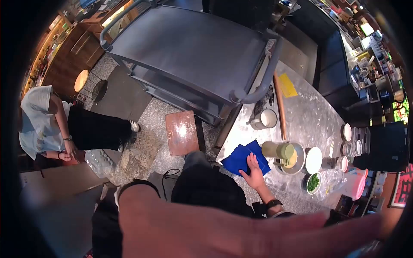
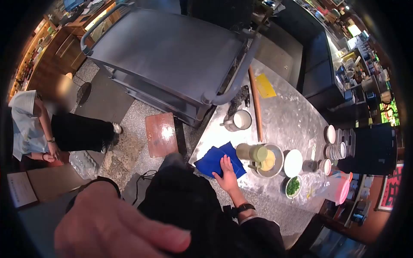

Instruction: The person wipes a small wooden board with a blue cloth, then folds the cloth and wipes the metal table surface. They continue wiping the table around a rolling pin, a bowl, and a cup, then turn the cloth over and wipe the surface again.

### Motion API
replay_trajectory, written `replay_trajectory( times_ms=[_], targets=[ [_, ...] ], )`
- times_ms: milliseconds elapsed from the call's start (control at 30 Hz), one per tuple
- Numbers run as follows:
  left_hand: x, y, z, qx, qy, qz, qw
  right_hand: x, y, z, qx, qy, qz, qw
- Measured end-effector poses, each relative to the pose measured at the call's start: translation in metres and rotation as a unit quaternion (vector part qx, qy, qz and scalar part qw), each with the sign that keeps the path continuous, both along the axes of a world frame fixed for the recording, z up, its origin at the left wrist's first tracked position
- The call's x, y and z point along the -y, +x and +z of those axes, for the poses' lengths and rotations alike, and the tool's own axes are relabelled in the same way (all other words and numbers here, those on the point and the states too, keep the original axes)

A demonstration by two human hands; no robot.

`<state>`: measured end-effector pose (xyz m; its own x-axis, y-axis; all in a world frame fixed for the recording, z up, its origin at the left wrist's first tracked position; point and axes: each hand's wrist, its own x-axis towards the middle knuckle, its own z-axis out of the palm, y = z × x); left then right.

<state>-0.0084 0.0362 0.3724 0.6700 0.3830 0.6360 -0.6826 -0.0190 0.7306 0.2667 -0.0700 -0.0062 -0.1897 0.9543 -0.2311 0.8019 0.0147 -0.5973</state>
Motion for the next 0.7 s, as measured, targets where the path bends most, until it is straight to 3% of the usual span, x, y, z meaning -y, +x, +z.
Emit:
replay_trajectory(
  times_ms=[67,100,133,167,200,233,300,367,433,500,567,633,700],
  targets=[
    [-0.002,-0.007,-0.013,-0.123,-0.016,0.048,0.991,-0.015,-0.003,0.0,-0.002,-0.012,0.006,1.0],
    [-0.005,-0.007,-0.031,-0.2,-0.023,0.091,0.975,-0.02,0.013,-0.076,0.061,0.021,0.026,0.998],
    [-0.004,0.007,-0.081,-0.177,-0.02,0.209,0.961,-0.035,0.003,-0.064,0.058,0.026,0.034,0.997],
    [-0.009,0.023,-0.118,-0.27,0.015,0.255,0.928,-0.054,-0.014,-0.034,-0.082,-0.025,0.042,0.995],
    [-0.011,0.041,-0.163,-0.379,0.135,0.336,0.852,-0.065,-0.026,-0.018,-0.218,-0.078,0.046,0.972],
    [-0.008,0.051,-0.233,-0.441,0.277,0.372,0.769,-0.072,-0.021,-0.03,-0.1,-0.06,0.16,0.98],
    [0.005,0.046,-0.313,-0.499,0.381,0.374,0.683,-0.072,-0.041,-0.029,-0.04,0.012,0.173,0.984],
    [0.026,0.037,-0.379,-0.524,0.399,0.334,0.674,-0.059,-0.049,-0.014,-0.055,-0.017,0.163,0.985],
    [0.036,0.038,-0.396,-0.547,0.415,0.297,0.664,-0.033,-0.046,0.003,-0.067,-0.02,0.145,0.987],
    [0.042,0.04,-0.395,-0.527,0.371,0.181,0.743,-0.006,-0.032,0.0,-0.038,-0.038,0.128,0.99],
    [0.045,0.057,-0.392,-0.508,0.352,0.158,0.77,0.015,-0.026,0.001,-0.037,-0.039,0.044,0.998],
    [0.043,0.079,-0.403,-0.511,0.453,0.23,0.694,0.014,-0.028,0.0,-0.019,-0.043,0.022,0.999],
    [0.03,0.094,-0.408,-0.527,0.438,0.273,0.676,-0.005,-0.037,0.004,0.057,-0.026,-0.019,0.998]
  ],
)
